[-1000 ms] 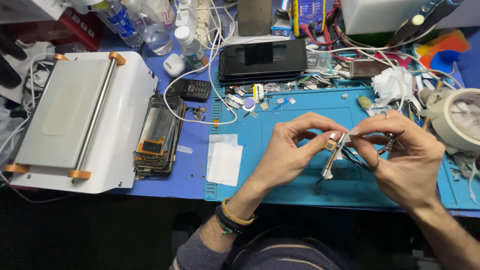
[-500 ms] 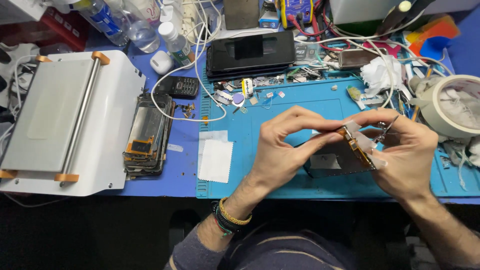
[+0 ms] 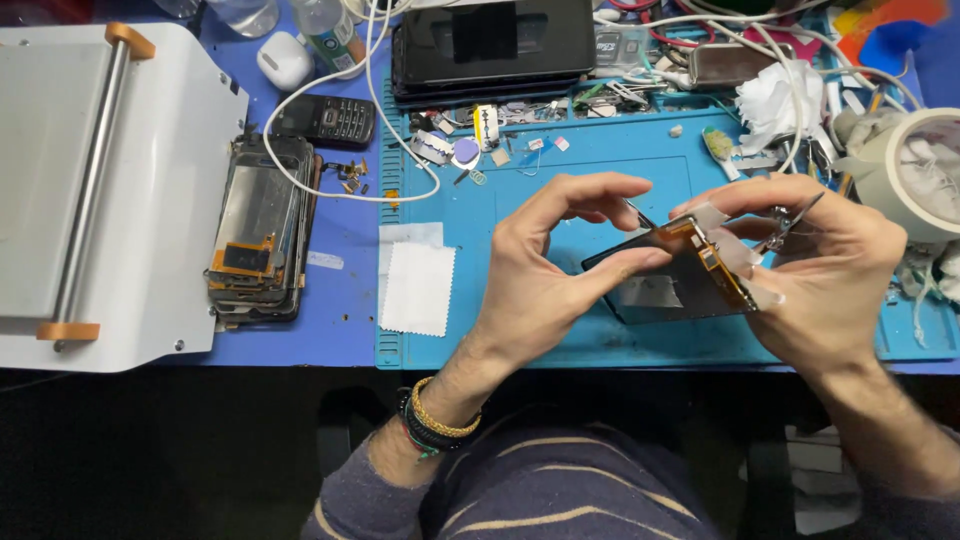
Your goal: The recorder is cleaning and preparing a smartphone screen for repair or remanufacturing at a workbench.
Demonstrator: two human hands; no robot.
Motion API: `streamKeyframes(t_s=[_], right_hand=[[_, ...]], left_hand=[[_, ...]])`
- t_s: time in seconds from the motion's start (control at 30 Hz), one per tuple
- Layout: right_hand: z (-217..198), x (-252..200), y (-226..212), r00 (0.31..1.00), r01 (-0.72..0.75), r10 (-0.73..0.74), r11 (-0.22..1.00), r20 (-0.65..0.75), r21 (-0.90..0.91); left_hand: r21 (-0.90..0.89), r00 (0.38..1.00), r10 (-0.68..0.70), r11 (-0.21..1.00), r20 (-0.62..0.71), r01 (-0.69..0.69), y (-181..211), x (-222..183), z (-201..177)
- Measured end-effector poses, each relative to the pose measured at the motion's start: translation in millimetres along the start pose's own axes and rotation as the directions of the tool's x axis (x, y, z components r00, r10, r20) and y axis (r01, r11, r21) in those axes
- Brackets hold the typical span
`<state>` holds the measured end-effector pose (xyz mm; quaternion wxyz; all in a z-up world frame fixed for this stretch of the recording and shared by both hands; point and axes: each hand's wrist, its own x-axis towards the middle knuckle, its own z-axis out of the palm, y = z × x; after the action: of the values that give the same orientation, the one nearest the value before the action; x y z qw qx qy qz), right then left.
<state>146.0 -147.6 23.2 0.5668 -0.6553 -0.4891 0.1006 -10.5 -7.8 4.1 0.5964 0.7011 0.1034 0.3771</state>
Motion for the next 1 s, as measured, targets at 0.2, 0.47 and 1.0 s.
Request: streamKeyframes(t_s=[0.2, 0.47, 1.0], right_hand=[[-1, -6, 11, 0.997, 0.064, -0.060, 0.990, 0.038, -0.126], [19, 6, -20, 1.000, -0.004, 0.004, 1.000, 0.023, 0.008], [10, 21, 6, 0.991, -0.106, 0.090, 0.980, 0.100, 0.167]], left_hand=[[0.121, 0.995, 0.100, 0.988, -0.009, -0.098, -3, -6, -2], [0.151, 0.995, 0.063, 0.987, -0.072, -0.052, 2, -10, -3], [0.131, 0.995, 0.016, 0.991, -0.102, -0.002, -9, -5, 1]])
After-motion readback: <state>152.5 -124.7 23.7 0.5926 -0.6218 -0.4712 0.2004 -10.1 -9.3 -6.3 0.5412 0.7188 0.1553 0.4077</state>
